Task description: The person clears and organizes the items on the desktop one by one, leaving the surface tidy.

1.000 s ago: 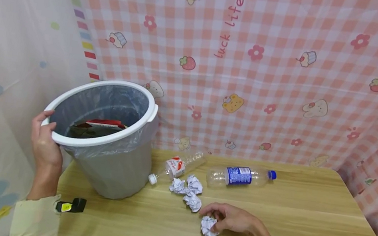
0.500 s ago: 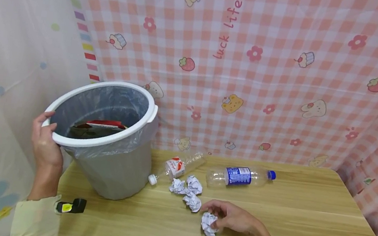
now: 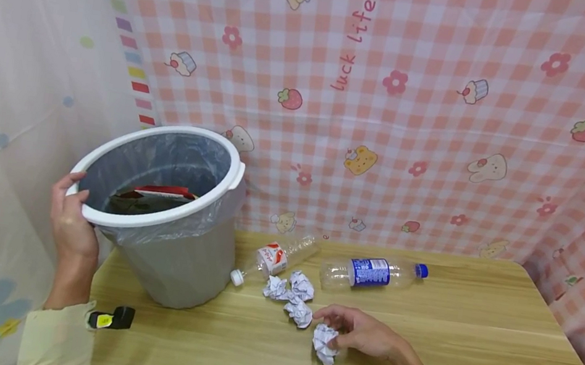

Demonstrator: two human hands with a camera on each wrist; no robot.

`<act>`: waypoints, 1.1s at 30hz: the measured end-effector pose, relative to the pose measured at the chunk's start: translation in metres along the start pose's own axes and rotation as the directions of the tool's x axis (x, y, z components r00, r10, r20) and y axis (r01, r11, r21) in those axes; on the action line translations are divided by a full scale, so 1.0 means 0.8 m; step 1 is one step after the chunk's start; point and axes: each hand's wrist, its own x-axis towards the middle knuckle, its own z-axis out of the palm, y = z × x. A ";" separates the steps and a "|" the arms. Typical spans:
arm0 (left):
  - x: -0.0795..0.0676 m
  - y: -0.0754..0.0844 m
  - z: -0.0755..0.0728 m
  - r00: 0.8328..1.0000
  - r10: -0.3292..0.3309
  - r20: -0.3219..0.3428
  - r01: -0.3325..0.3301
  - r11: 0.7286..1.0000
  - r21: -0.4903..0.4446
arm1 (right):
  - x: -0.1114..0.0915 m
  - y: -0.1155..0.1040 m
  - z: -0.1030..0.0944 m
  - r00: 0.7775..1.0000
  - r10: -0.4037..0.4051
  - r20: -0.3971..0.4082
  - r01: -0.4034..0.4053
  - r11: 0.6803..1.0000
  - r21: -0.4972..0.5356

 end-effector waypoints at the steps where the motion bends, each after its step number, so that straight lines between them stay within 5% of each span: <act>1: 0.000 0.000 0.000 1.000 0.003 -0.001 -0.003 1.000 -0.002 | 0.000 0.000 0.000 1.000 -0.002 -0.001 0.002 1.000 0.006; 17: 0.001 0.000 0.000 1.000 -0.004 0.002 0.004 1.000 -0.005 | 0.000 -0.006 -0.006 0.998 0.021 -0.059 -0.014 0.993 0.120; 33: 0.000 0.000 0.000 1.000 0.000 0.000 0.000 1.000 0.005 | 0.009 -0.043 -0.025 0.986 -0.061 -0.158 0.070 0.996 0.051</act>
